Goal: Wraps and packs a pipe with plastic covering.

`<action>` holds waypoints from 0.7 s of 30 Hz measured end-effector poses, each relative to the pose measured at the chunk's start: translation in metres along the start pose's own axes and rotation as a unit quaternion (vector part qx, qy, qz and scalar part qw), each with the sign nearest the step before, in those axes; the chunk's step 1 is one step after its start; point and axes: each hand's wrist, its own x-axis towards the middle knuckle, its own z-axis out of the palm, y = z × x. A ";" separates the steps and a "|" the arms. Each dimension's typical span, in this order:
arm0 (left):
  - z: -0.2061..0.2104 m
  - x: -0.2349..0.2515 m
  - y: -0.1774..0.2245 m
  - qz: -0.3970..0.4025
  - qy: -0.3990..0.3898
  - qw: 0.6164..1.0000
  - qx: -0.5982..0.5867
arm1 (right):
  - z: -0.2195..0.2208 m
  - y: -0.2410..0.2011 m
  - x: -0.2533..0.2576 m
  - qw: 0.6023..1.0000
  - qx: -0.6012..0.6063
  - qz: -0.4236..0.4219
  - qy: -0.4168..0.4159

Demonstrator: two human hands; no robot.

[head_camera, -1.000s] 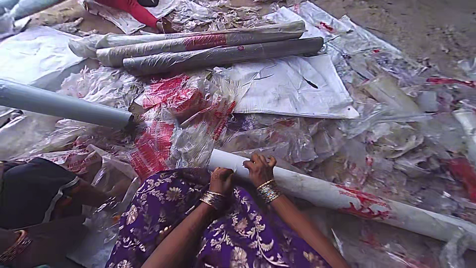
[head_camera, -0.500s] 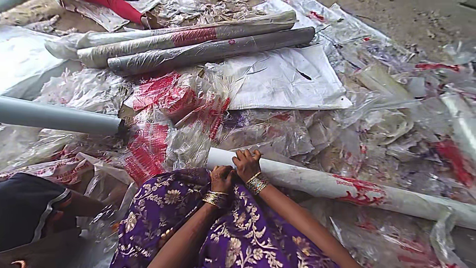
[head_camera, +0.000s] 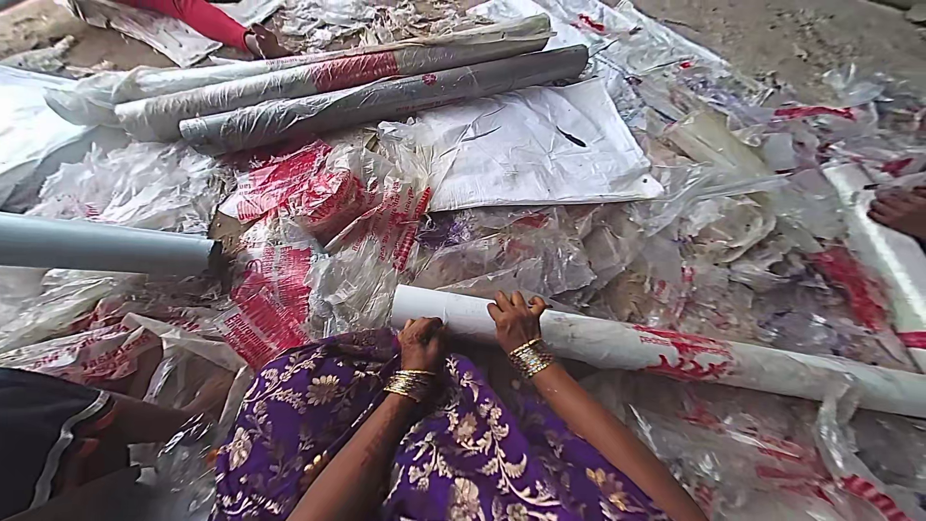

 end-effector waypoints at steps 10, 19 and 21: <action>-0.015 0.010 0.042 -0.109 -0.104 0.972 0.181 | -0.041 0.093 -0.036 0.980 -0.015 0.125 -0.151; -0.011 0.021 0.063 -0.132 -0.151 0.943 0.264 | -0.072 0.071 0.008 0.933 0.043 0.206 -0.292; -0.010 0.019 0.050 -0.116 -0.125 0.964 0.206 | -0.065 0.049 0.015 0.955 0.114 0.165 -0.219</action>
